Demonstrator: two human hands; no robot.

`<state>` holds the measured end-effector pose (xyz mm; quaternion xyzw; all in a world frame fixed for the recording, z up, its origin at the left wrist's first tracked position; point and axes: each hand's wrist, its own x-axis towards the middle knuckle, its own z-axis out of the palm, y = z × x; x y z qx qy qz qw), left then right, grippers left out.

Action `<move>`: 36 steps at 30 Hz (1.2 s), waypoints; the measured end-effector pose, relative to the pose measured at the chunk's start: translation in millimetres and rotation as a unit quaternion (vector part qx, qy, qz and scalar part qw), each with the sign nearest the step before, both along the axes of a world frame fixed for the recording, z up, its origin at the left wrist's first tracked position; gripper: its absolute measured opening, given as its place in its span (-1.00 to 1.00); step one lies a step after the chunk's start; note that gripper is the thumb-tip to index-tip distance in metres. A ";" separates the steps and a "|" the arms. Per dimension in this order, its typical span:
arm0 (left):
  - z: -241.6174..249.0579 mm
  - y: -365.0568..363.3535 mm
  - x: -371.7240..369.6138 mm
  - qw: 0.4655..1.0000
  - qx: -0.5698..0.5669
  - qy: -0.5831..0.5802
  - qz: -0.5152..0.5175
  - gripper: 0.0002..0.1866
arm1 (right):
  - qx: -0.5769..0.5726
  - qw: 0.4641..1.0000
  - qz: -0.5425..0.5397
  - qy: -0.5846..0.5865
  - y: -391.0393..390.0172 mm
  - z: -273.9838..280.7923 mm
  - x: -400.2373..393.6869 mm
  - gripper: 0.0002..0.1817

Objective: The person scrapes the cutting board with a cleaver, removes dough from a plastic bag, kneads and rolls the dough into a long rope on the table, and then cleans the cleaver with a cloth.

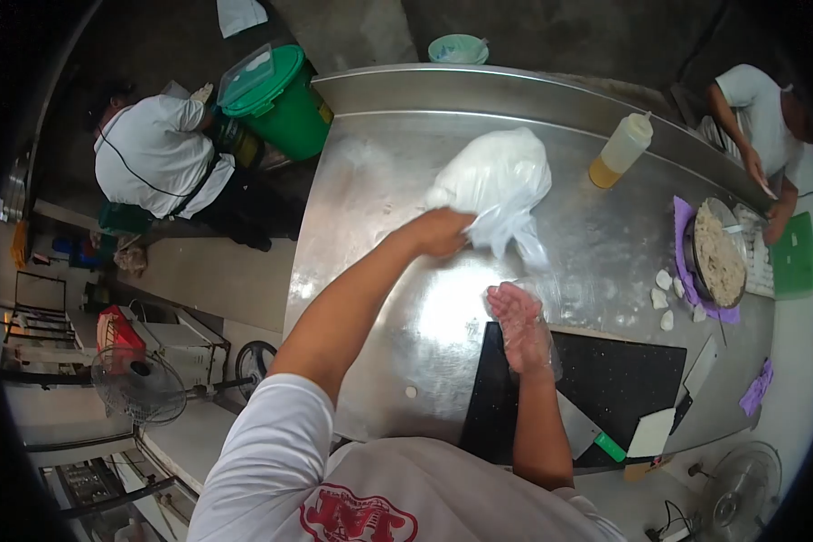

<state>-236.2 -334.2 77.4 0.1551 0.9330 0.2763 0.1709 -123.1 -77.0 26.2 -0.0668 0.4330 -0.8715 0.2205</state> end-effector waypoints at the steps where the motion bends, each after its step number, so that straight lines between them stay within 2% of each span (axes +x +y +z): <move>1: -11.3 -10.7 16.7 0.997 -0.060 -0.008 -0.038 -0.55 | 0.019 1.000 -0.010 0.005 5.2 -1.4 1.7 -0.10; 2: -14.8 -19.1 40.0 0.999 -0.029 -0.004 -0.030 -0.55 | 0.037 0.999 -0.021 0.009 9.8 -4.2 4.6 -0.11; 4: 0.0 -32.0 71.5 0.995 -0.073 -0.024 -0.062 -0.58 | 0.033 0.999 -0.041 0.011 20.1 -12.0 13.0 -0.13; 7: 0.0 -65.3 128.2 0.994 -0.007 0.107 -0.029 -0.74 | 0.074 0.997 -0.027 0.008 33.4 -7.2 32.3 -0.18; 8: 1.0 -75.8 146.7 0.994 -0.007 0.108 -0.028 -0.74 | 0.081 0.996 -0.032 0.000 34.8 -2.8 40.6 -0.16; 10: 19.2 -87.9 179.4 0.995 0.012 0.093 0.021 -0.73 | 0.089 0.995 -0.038 -0.005 32.9 15.9 54.2 -0.15; 12: 26.7 -93.0 206.5 0.996 0.037 0.072 0.039 -0.71 | 0.087 0.992 -0.036 0.083 31.8 44.2 67.6 -0.12; 14: 25.6 -94.6 227.7 0.995 0.064 0.052 0.049 -0.70 | 0.122 0.988 -0.037 0.086 27.3 74.3 84.0 -0.07; 17: 20.4 -79.9 251.8 0.948 0.288 0.094 0.096 -0.84 | 0.148 0.972 0.085 0.164 10.0 111.0 107.7 -0.08; 18: 19.8 -72.9 261.9 0.947 0.296 0.091 0.089 -0.84 | 0.157 0.971 0.079 0.162 -2.3 119.1 111.3 -0.08; 20: 18.3 -60.9 285.0 0.872 0.457 0.066 0.161 -0.95 | 0.372 0.862 0.190 0.289 -39.4 138.9 111.9 -0.24; 22: 13.4 -50.0 306.4 0.846 0.484 -0.018 0.222 -0.89 | 0.461 0.768 0.164 0.414 -83.3 105.1 112.7 -0.39; 24: 5.5 -53.3 316.2 0.855 0.462 0.032 0.235 -0.88 | 0.508 0.750 0.130 0.404 -126.9 67.3 104.0 -0.44; 25: 1.1 -60.0 314.7 0.851 0.470 0.040 0.233 -0.88 | 0.583 0.628 0.216 0.467 -150.6 56.8 85.2 -0.46; 27: -6.1 -74.7 318.8 0.782 0.506 0.055 0.359 -0.84 | 0.699 0.377 0.374 0.479 -203.5 53.9 41.6 -0.45; 28: 17.1 -95.8 315.6 0.832 0.430 0.170 0.305 -0.79 | 0.738 0.420 0.269 0.455 -199.1 45.9 33.6 -0.42; 30: 22.7 -128.6 312.8 0.857 0.387 0.244 0.235 -0.75 | 0.750 0.529 0.035 0.395 -190.5 31.5 18.5 -0.34; 31: 28.8 -135.6 310.4 0.857 0.386 0.244 0.238 -0.75 | 0.736 0.563 -0.044 0.374 -180.0 29.8 9.4 -0.34; 33: 41.9 -138.4 304.1 0.859 0.409 0.238 0.197 -0.73 | 0.729 0.584 -0.092 0.345 -153.2 30.0 -0.4 -0.33; 36: 51.6 -135.8 299.8 0.861 0.434 0.189 0.187 -0.73 | 0.727 0.599 -0.059 0.330 -126.5 31.9 3.4 -0.33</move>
